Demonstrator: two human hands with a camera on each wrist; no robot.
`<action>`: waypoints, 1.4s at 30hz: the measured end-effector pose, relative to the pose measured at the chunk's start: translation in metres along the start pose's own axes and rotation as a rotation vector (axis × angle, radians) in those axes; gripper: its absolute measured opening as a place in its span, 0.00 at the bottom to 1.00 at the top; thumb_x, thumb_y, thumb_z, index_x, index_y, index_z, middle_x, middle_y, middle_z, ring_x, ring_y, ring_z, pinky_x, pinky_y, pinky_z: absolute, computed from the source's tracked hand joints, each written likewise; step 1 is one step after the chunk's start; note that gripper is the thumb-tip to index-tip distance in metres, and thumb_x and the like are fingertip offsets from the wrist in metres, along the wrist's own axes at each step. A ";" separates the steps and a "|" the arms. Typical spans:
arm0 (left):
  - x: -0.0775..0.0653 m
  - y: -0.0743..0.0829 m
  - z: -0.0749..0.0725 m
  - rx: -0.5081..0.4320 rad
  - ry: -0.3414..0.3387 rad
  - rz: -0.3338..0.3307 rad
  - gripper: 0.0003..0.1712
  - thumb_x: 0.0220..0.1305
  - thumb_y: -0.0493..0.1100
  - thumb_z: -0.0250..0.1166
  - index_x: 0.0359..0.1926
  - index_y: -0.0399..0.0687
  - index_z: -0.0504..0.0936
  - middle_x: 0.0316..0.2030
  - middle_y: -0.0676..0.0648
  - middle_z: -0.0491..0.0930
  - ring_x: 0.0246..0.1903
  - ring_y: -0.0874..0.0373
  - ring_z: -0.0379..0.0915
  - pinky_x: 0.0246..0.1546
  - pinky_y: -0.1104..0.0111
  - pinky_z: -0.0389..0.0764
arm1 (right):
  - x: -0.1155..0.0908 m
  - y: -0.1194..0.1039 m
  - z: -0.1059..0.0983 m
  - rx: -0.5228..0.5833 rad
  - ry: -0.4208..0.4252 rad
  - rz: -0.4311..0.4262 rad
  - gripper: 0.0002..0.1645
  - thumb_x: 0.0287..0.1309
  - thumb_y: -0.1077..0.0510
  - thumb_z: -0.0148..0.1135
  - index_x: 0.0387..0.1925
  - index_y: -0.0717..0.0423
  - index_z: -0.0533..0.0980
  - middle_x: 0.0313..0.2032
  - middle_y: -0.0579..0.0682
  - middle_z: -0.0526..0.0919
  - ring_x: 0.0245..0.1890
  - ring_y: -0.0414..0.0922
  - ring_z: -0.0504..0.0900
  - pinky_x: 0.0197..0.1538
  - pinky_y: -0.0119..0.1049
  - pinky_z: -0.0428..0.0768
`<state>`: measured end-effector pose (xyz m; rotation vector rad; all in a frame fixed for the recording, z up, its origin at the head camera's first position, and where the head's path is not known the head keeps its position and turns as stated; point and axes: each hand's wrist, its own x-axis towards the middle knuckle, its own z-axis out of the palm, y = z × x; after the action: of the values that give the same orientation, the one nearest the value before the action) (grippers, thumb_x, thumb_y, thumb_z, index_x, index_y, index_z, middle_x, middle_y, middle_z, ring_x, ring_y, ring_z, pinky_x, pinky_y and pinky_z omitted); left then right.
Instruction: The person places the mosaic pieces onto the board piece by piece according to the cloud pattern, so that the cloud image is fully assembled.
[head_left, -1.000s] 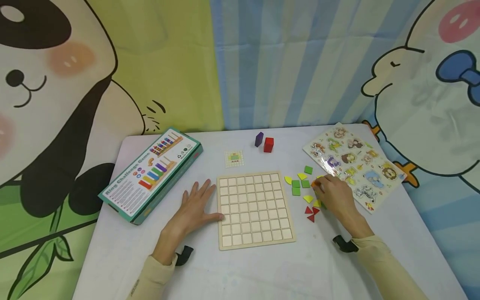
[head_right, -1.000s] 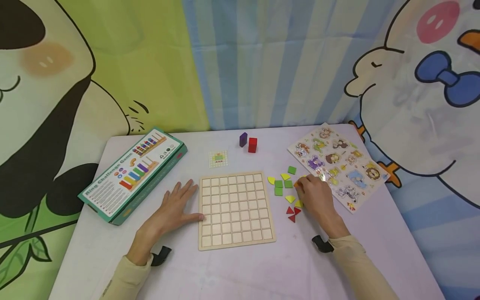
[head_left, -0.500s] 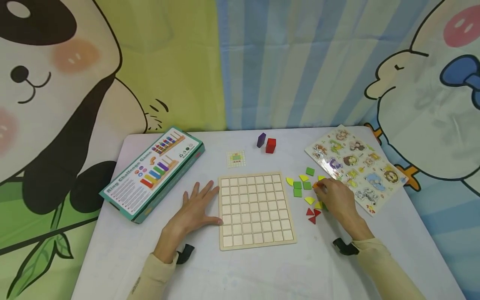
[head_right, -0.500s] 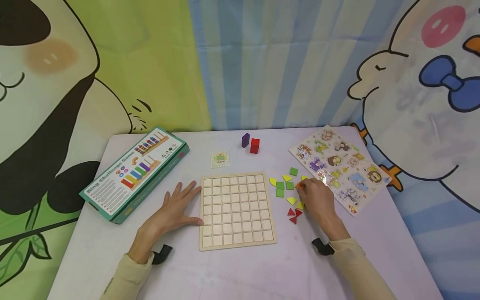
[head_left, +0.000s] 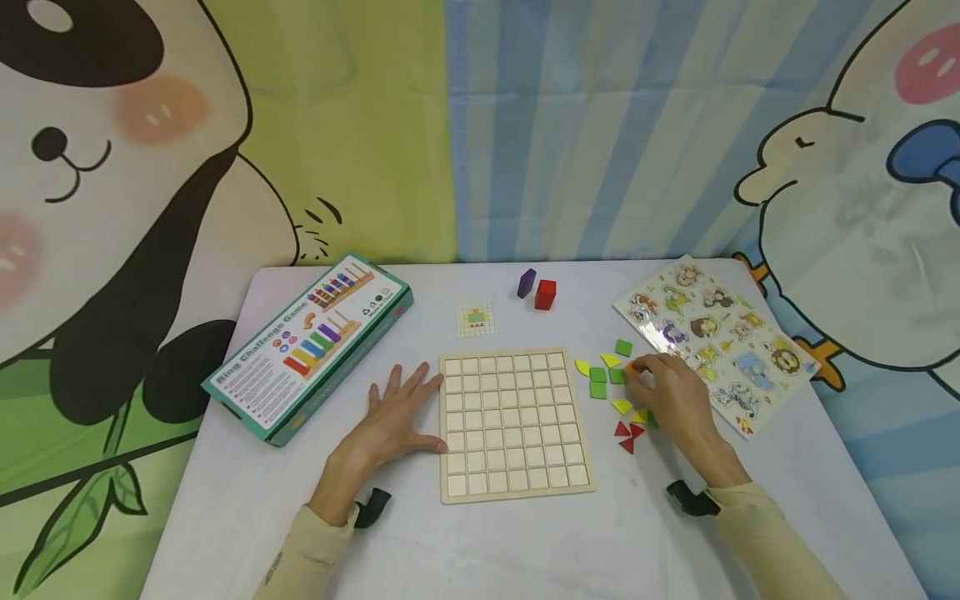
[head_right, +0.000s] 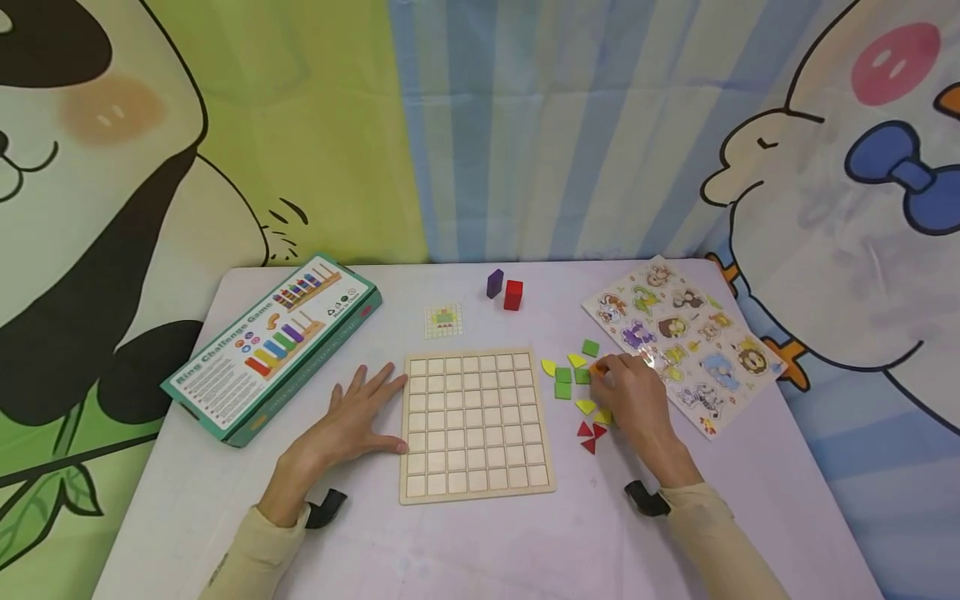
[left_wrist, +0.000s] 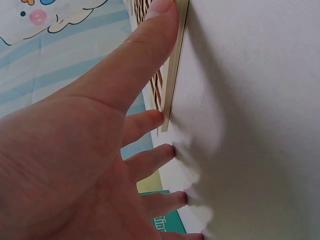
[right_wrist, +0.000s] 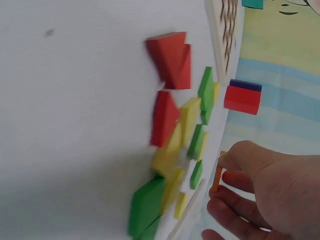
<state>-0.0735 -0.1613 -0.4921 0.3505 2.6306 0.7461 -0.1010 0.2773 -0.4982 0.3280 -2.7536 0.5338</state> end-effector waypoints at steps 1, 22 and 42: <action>0.000 0.000 0.000 0.001 0.000 -0.002 0.67 0.41 0.61 0.82 0.80 0.56 0.57 0.82 0.43 0.43 0.79 0.31 0.25 0.69 0.26 0.31 | 0.003 -0.004 0.001 0.010 0.009 -0.023 0.13 0.50 0.63 0.78 0.39 0.62 0.85 0.37 0.56 0.88 0.37 0.52 0.84 0.35 0.46 0.82; 0.000 0.003 0.004 0.000 0.009 -0.001 0.65 0.42 0.59 0.82 0.78 0.53 0.60 0.81 0.42 0.46 0.79 0.31 0.26 0.68 0.25 0.32 | 0.054 -0.093 0.059 0.212 -0.092 -0.625 0.11 0.48 0.60 0.80 0.36 0.57 0.88 0.36 0.49 0.88 0.38 0.45 0.86 0.45 0.41 0.86; 0.000 0.001 0.002 0.017 0.023 0.001 0.65 0.41 0.60 0.82 0.78 0.54 0.60 0.81 0.42 0.46 0.79 0.30 0.28 0.68 0.25 0.34 | 0.053 -0.111 0.072 0.156 -0.234 -0.620 0.10 0.58 0.58 0.74 0.42 0.54 0.89 0.42 0.48 0.89 0.46 0.47 0.86 0.53 0.43 0.83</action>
<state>-0.0728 -0.1598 -0.4931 0.3500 2.6600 0.7323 -0.1378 0.1399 -0.5068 1.2939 -2.6118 0.5610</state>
